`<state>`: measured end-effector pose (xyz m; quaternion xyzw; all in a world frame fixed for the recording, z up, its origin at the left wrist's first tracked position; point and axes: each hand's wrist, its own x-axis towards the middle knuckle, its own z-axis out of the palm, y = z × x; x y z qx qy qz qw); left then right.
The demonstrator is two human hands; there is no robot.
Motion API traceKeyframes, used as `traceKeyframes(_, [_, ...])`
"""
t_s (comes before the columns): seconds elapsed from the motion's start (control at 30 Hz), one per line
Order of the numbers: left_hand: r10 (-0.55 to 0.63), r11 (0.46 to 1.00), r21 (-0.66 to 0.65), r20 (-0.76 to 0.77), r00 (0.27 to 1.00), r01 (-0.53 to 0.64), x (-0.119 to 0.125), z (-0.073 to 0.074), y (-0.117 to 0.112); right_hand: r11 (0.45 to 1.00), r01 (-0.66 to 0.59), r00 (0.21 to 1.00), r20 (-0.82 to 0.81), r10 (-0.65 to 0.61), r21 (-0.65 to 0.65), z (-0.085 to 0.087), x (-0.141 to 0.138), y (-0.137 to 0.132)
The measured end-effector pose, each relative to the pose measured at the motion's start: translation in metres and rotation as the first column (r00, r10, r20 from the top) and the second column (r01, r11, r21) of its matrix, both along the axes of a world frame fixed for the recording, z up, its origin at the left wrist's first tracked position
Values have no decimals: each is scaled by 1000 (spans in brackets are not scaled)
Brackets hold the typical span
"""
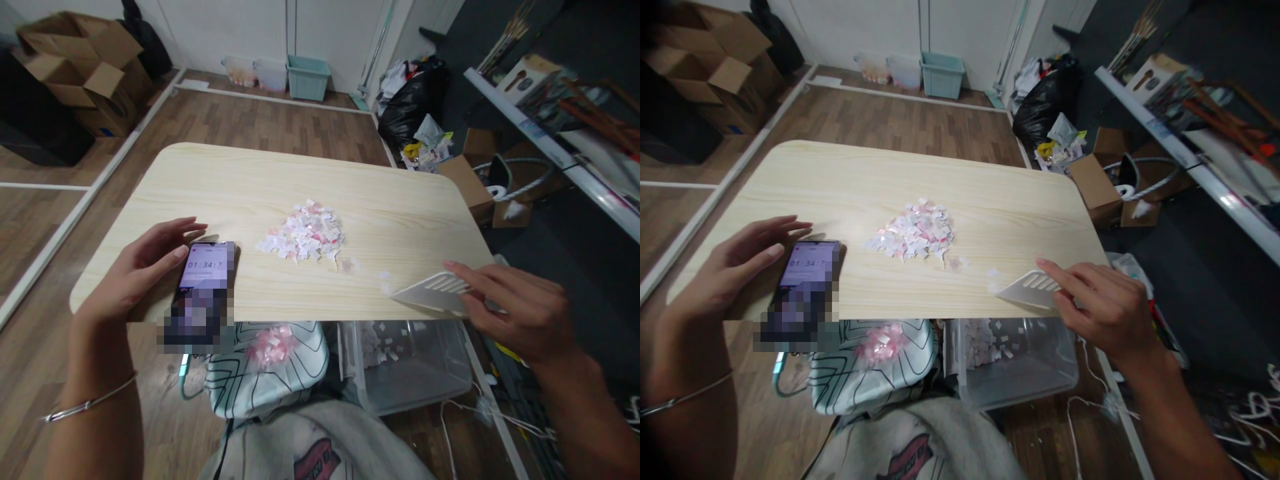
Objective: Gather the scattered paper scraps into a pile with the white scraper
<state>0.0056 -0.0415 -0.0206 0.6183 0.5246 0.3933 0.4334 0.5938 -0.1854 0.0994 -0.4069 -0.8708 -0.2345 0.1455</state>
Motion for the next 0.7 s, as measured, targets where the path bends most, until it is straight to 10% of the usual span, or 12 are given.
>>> traceKeyframes(0.27, [-67,995,-78,9,998,68,4,9,-2,991,114,989,-99,-107,73,-11,-1,-2])
traceKeyframes(0.5, [-75,994,-82,-16,997,74,7,13,-2,991,17,986,-162,-38,-134,-5,-7,-11])
traceKeyframes(0.7, [-101,995,-32,-74,992,98,7,14,-1,963,269,933,-257,-252,32,-25,-4,-5])
